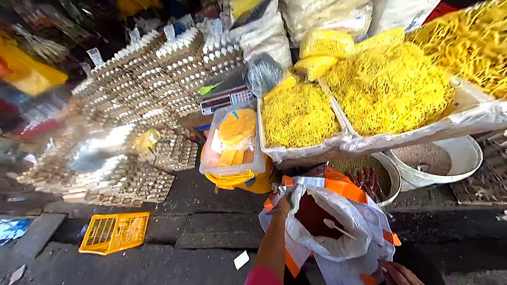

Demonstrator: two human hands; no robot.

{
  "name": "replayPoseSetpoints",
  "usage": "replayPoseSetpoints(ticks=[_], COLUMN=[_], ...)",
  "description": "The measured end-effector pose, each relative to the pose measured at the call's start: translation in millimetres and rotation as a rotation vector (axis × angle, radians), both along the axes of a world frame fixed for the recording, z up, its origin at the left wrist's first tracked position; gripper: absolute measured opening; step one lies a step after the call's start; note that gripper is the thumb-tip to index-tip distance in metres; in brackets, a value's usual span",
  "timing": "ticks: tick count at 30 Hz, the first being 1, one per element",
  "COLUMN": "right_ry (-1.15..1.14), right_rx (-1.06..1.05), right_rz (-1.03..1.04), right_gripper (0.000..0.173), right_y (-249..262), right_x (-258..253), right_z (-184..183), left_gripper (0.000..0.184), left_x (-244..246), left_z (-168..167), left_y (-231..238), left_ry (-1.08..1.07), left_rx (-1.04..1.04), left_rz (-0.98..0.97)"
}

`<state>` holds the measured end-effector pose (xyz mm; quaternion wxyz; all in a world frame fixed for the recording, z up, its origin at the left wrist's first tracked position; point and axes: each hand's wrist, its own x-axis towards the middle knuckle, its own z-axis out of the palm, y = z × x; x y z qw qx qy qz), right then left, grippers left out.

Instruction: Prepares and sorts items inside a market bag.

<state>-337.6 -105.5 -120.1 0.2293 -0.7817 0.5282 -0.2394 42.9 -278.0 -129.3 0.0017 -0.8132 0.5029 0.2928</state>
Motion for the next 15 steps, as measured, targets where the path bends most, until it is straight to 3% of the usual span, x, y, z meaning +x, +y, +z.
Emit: replayPoseSetpoints(ticks=[5, 7, 10, 15], right_ry=[0.011, 0.009, 0.010, 0.012], right_rx=[-0.214, -0.203, -0.182, -0.186], right_rz=[-0.045, -0.036, -0.030, -0.033], right_gripper=[0.035, 0.034, 0.033, 0.033], right_y=[-2.6, -1.1, -2.5, -6.4], right_x=[-2.7, -4.5, -6.2, -5.9], right_z=[-20.5, -18.2, -15.3, -12.3], left_gripper=[0.043, 0.041, 0.036, 0.047], left_x=[-13.8, -16.0, -14.2, -11.4], left_z=[11.0, 3.3, -12.5, -19.7], left_y=[-5.3, -5.4, -3.5, -13.6], left_ry=[-0.071, -0.095, -0.106, -0.094], left_rx=[0.118, 0.156, 0.047, -0.058], left_rz=[-0.112, -0.113, -0.020, 0.078])
